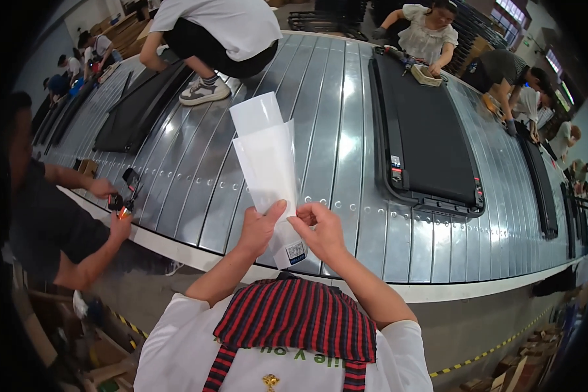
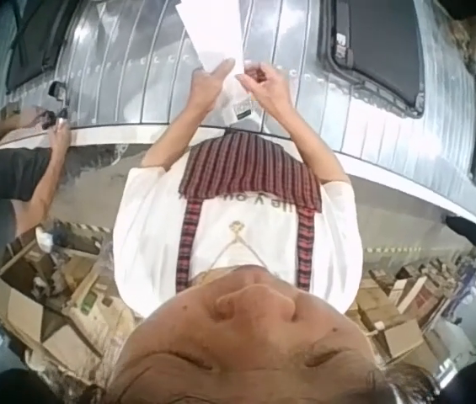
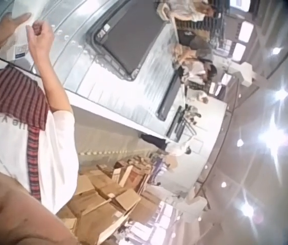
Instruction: Apply labels and stickers to treadmills moving on a factory assembly line.
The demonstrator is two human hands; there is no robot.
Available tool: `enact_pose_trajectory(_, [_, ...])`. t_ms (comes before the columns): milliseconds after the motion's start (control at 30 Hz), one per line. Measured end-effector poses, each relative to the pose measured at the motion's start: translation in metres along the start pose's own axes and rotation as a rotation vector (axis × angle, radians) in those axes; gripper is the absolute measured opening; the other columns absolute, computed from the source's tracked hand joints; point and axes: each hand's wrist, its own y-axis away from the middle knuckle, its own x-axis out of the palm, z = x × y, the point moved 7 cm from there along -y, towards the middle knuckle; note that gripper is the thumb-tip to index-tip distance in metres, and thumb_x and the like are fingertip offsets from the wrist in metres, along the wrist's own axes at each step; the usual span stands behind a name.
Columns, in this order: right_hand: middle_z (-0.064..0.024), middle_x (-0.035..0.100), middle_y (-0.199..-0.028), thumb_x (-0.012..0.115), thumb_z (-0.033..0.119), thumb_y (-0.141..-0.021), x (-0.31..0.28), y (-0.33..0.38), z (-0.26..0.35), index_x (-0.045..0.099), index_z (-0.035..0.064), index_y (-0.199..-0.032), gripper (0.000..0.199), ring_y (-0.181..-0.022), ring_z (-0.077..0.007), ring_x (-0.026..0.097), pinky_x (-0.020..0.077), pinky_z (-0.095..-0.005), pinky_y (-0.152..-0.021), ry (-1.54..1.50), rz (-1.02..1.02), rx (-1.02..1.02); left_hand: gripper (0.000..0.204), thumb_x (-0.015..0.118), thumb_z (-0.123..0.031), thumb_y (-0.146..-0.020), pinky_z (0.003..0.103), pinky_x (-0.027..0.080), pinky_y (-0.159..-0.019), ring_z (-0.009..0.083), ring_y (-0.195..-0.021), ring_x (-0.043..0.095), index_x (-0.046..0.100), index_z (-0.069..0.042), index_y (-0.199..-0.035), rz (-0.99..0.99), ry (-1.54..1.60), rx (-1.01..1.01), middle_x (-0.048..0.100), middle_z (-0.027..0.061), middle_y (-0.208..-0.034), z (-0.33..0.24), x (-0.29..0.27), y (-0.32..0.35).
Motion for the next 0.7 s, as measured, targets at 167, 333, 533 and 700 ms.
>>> enact_pose_trajectory(167, [-0.0056, 0.059, -0.068, 0.064, 0.011, -0.076, -0.001, 0.009, 0.0, 0.058, -0.0013, -0.082, 0.015, -0.06, -0.0089, 0.054, 0.0453, -0.0229, -0.057, -0.074, 0.048, 0.025, 0.034, 0.059, -0.029, -0.082, 0.025, 0.045, -0.065, 0.0108, -0.075, 0.056, 0.06, 0.003, -0.094, 0.019, -0.215, 0.033, 0.061, 0.0053, -0.084, -0.011, 0.007, 0.017])
enact_pose_trajectory(333, [-0.0019, 0.059, -0.069, 0.059, 0.01, -0.08, -0.013, 0.019, 0.007, 0.059, -0.0043, -0.086, 0.015, -0.064, -0.0048, 0.052, 0.0427, -0.0194, -0.058, -0.087, 0.061, 0.065, 0.035, 0.056, -0.031, -0.084, 0.025, 0.044, -0.064, 0.0096, -0.074, 0.055, 0.06, 0.003, -0.094, 0.038, -0.296, 0.062, 0.061, 0.0053, -0.083, -0.012, 0.017, 0.025])
enact_pose_trajectory(533, [-0.0023, 0.059, -0.07, 0.054, 0.009, -0.084, -0.034, 0.023, -0.006, 0.059, -0.003, -0.085, 0.013, -0.065, -0.0064, 0.053, 0.0441, -0.0205, -0.06, -0.25, 0.076, 0.124, 0.036, 0.055, -0.032, -0.084, 0.025, 0.045, -0.065, 0.0103, -0.075, 0.056, 0.06, 0.003, -0.094, 0.092, -0.327, 0.076, 0.062, 0.0057, -0.081, -0.01, 0.04, 0.025])
enact_pose_trajectory(700, [-0.0022, 0.058, -0.071, 0.053, 0.008, -0.085, -0.042, 0.025, -0.012, 0.058, -0.0025, -0.085, 0.012, -0.066, -0.007, 0.054, 0.0448, -0.0207, -0.061, -0.283, 0.076, 0.137, 0.037, 0.055, -0.032, -0.084, 0.026, 0.045, -0.066, 0.0112, -0.075, 0.056, 0.06, 0.003, -0.094, 0.124, -0.331, 0.044, 0.062, 0.0062, -0.082, 0.001, 0.043, 0.02])
